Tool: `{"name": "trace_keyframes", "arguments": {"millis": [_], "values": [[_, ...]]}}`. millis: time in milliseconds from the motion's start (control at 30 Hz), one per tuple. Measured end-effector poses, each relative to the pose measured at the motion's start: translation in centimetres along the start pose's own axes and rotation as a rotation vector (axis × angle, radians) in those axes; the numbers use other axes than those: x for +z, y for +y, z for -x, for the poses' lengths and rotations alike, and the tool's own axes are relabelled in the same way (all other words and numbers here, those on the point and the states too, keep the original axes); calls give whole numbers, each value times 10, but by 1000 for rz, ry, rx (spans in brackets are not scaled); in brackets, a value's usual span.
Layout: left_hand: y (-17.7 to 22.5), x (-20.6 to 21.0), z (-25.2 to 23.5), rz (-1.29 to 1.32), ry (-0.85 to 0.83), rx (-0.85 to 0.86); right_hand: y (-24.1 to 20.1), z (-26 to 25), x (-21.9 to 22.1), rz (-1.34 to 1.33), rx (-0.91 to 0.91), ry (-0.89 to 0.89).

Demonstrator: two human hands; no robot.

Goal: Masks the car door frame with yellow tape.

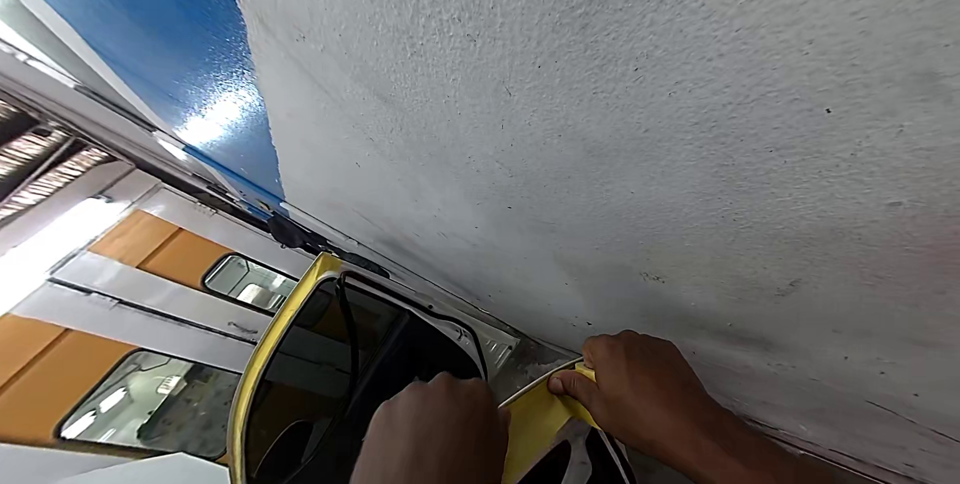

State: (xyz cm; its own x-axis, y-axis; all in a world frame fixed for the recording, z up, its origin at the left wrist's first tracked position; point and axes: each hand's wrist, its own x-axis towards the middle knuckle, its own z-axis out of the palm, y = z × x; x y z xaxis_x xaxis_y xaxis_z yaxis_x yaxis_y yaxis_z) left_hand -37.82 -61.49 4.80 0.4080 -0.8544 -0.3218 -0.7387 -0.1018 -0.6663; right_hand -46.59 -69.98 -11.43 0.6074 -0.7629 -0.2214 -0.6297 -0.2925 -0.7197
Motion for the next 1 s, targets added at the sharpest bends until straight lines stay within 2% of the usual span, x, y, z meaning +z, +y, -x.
{"name": "trace_keyframes", "arguments": {"millis": [133,200,233,333,367,433,500,567,733,1000], "values": [[40,-14,-38,-28,-227,9,9,-3,3,-47,19,-3],[53,-15,-49,-55,-260,42,26,-5,11,-134,-69,36],[56,-14,-51,-71,-259,57,41,-6,20,-221,-171,90],[55,-6,-50,-107,-229,78,97,-6,62,-546,-632,303],[56,-5,-48,-116,-221,77,112,-2,71,-631,-713,325],[57,-2,-46,-127,-200,83,131,2,86,-611,-637,402],[57,2,-44,-133,-179,87,145,-16,103,-456,-436,512],[57,2,-45,-150,-174,67,149,-40,108,-375,-281,521],[58,-5,-52,-103,-224,12,116,-60,68,-239,-41,104],[79,-9,-69,-106,-274,19,96,-57,60,-193,66,-6]]}}
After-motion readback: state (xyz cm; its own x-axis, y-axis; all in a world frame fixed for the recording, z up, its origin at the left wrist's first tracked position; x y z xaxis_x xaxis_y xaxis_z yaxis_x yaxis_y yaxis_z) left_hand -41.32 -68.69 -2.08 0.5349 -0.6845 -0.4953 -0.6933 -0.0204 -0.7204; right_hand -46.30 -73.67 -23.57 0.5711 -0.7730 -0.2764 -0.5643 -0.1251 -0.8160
